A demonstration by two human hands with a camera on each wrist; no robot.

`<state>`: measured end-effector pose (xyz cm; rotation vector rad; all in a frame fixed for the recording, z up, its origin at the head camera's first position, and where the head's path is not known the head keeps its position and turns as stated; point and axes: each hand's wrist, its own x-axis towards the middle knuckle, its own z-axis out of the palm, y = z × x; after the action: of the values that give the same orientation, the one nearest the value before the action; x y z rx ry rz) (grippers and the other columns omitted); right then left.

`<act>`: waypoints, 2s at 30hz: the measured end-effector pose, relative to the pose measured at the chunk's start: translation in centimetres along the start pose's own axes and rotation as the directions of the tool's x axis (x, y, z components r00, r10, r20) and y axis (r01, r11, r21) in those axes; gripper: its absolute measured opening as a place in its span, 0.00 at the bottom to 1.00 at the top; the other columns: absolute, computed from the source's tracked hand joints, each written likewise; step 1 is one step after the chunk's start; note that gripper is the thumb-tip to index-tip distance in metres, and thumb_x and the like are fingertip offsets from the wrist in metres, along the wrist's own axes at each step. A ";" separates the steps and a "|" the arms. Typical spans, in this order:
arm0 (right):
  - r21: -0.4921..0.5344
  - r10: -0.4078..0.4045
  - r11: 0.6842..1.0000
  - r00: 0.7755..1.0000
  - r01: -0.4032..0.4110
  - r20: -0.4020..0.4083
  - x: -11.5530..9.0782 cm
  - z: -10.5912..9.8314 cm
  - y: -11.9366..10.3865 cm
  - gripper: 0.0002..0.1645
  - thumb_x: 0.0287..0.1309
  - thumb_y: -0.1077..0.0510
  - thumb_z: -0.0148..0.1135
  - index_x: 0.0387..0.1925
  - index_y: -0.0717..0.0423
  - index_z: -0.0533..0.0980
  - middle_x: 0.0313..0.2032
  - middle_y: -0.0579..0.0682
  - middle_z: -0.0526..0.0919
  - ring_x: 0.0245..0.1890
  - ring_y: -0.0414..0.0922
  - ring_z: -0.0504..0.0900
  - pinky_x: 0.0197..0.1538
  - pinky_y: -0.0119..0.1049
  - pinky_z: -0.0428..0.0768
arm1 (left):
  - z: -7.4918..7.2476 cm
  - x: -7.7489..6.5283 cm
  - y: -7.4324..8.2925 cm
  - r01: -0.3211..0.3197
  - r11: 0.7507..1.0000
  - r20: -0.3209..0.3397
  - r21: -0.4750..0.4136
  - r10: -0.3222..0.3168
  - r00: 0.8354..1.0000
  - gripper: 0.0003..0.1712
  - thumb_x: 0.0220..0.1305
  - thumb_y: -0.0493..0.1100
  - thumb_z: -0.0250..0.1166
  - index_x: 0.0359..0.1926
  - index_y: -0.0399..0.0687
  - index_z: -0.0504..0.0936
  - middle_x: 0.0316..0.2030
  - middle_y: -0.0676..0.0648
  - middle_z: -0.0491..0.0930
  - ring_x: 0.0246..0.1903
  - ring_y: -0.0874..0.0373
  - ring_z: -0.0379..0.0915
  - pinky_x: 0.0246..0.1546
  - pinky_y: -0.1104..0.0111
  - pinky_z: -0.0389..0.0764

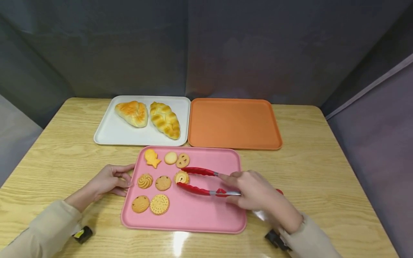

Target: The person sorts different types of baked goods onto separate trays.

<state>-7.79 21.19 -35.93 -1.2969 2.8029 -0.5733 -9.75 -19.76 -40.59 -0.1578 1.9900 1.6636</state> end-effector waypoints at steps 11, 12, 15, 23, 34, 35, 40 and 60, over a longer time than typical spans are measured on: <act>0.014 0.024 1.000 1.000 -0.024 -0.011 -0.2 -1.0 0.1 0.31 0.40 0.55 0.72 0.49 0.60 0.77 0.29 0.46 0.81 0.18 0.30 0.64 0.19 0.21 0.66 | 0.0 0.0 0.1 -0.003 1.000 0.004 -0.001 0.003 1.000 0.37 0.54 0.25 0.59 0.65 0.33 0.57 0.25 0.44 0.76 0.20 0.57 0.77 0.25 0.59 0.84; 0.011 0.027 1.000 1.000 -0.027 -0.010 -0.2 -1.1 0.1 0.31 0.40 0.55 0.72 0.50 0.60 0.77 0.30 0.47 0.81 0.17 0.30 0.64 0.19 0.21 0.66 | 0.0 0.0 0.1 -0.004 1.000 0.004 -0.002 0.004 1.000 0.37 0.54 0.25 0.59 0.65 0.33 0.57 0.25 0.44 0.76 0.20 0.57 0.77 0.25 0.58 0.84; 0.003 0.034 0.999 0.999 -0.033 -0.010 -0.2 -1.3 0.2 0.31 0.39 0.56 0.72 0.50 0.60 0.77 0.32 0.50 0.82 0.17 0.31 0.64 0.19 0.21 0.67 | 0.0 0.0 0.0 -0.005 1.000 0.006 -0.005 0.005 1.000 0.37 0.54 0.25 0.59 0.65 0.33 0.57 0.25 0.45 0.76 0.20 0.57 0.77 0.25 0.59 0.84; -0.015 0.044 0.999 0.997 -0.045 -0.056 -0.3 -1.8 0.5 0.31 0.36 0.60 0.71 0.49 0.60 0.77 0.36 0.56 0.82 0.15 0.28 0.62 0.17 0.21 0.66 | 0.0 -0.1 0.0 -0.004 1.000 0.004 -0.005 0.004 1.000 0.37 0.53 0.24 0.58 0.65 0.32 0.56 0.25 0.45 0.76 0.20 0.57 0.77 0.25 0.59 0.84; -0.046 0.041 0.998 0.996 -0.045 -0.078 -0.1 -2.8 1.2 0.30 0.36 0.61 0.71 0.48 0.61 0.78 0.34 0.54 0.82 0.16 0.29 0.67 0.19 0.23 0.70 | 0.0 0.0 0.0 0.000 1.000 -0.007 0.002 0.000 1.000 0.37 0.53 0.24 0.59 0.64 0.33 0.57 0.28 0.38 0.76 0.20 0.56 0.77 0.26 0.59 0.84; -0.050 0.032 0.998 0.996 -0.036 -0.086 0.0 -2.9 1.2 0.30 0.36 0.61 0.71 0.48 0.61 0.77 0.34 0.53 0.82 0.17 0.30 0.67 0.19 0.23 0.71 | 0.0 0.0 0.0 0.000 1.000 -0.008 0.003 0.000 1.000 0.37 0.53 0.24 0.59 0.64 0.33 0.57 0.28 0.38 0.76 0.20 0.56 0.77 0.26 0.59 0.84; -0.078 0.011 0.997 0.993 -0.020 -0.120 0.4 -3.3 1.6 0.32 0.35 0.61 0.71 0.50 0.62 0.77 0.24 0.43 0.76 0.15 0.29 0.62 0.16 0.21 0.65 | 0.0 0.0 -0.1 -0.007 1.000 -0.009 0.003 0.007 1.000 0.37 0.53 0.24 0.59 0.64 0.33 0.57 0.27 0.39 0.77 0.19 0.56 0.77 0.25 0.59 0.84; -0.088 0.072 0.992 0.988 -0.084 -0.136 1.9 -4.8 3.3 0.34 0.37 0.58 0.73 0.52 0.61 0.76 0.29 0.51 0.82 0.12 0.30 0.56 0.14 0.23 0.62 | 0.0 0.1 -0.2 -0.026 1.000 -0.005 0.013 0.026 1.000 0.37 0.52 0.24 0.60 0.64 0.32 0.58 0.27 0.39 0.77 0.19 0.56 0.77 0.25 0.59 0.84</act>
<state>-12.20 23.34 -32.27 -1.1987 3.0081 -0.5509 -9.73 -19.79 -40.79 -0.1322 2.0142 1.6680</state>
